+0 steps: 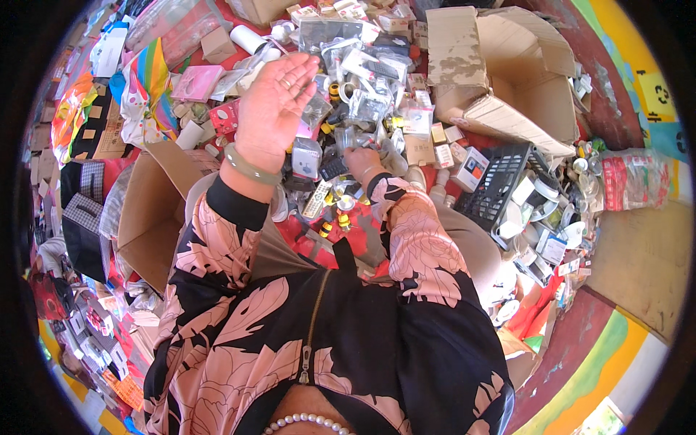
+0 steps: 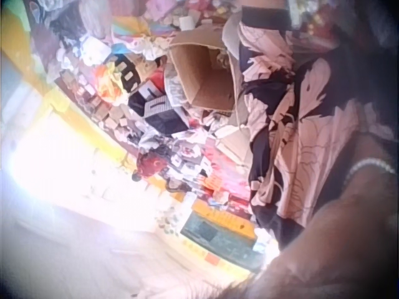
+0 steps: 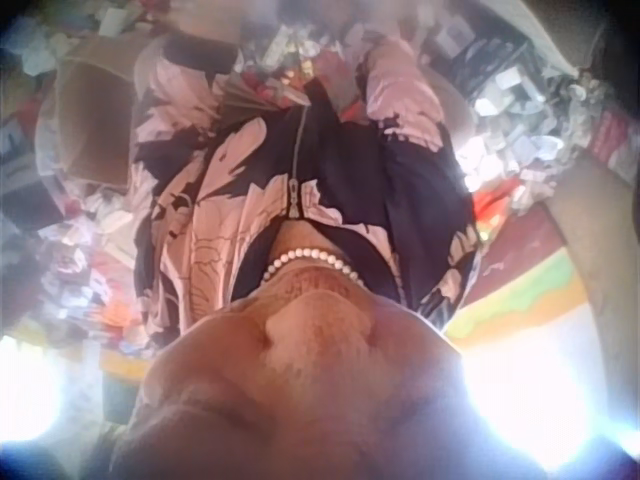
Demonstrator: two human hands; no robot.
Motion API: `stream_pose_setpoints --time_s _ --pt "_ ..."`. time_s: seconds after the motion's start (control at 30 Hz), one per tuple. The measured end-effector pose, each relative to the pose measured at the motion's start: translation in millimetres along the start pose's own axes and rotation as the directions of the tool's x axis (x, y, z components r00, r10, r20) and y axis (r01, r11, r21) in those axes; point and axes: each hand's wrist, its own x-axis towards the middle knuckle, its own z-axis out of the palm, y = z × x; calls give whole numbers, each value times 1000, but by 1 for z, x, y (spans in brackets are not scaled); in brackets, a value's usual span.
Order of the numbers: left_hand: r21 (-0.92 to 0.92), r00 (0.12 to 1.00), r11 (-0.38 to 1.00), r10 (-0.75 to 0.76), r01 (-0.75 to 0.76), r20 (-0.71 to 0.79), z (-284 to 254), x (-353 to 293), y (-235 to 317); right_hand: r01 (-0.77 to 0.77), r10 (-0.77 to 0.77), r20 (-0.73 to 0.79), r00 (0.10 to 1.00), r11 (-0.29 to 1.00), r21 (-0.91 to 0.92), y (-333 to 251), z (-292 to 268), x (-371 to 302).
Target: The person sorts through a large pile of miscellaneous items on the floor, picking up and examining various objects such as boxes, plastic-wrapped goods, and small containers. They move items around, open boxes, and handle different products one by one.
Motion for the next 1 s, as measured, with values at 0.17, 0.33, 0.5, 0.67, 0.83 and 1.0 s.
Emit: stream_pose_setpoints --time_s 0.17,0.33,0.5,0.67,0.83,1.0 --pt "27 999 1000 -1 0 39 -4 0 2 44 -42 39 998 996 -72 12 -36 -5" --pt "347 989 937 -88 43 115 -9 5 -3 141 -146 -27 989 981 -132 16 -158 -55" --pt "645 824 755 -436 117 361 -17 -2 -21 119 -129 -424 897 992 -50 6 -242 -117" --pt "442 494 746 -663 498 563 2 -35 -22 40 6 -583 812 997 66 0 -264 -154" --pt "162 549 849 -459 503 699 8 -35 -25 248 472 -258 843 84 965 46 -291 -195" --pt "16 659 873 -379 487 650 5 -24 -34 669 510 -462 725 -364 648 -2 -336 -205"
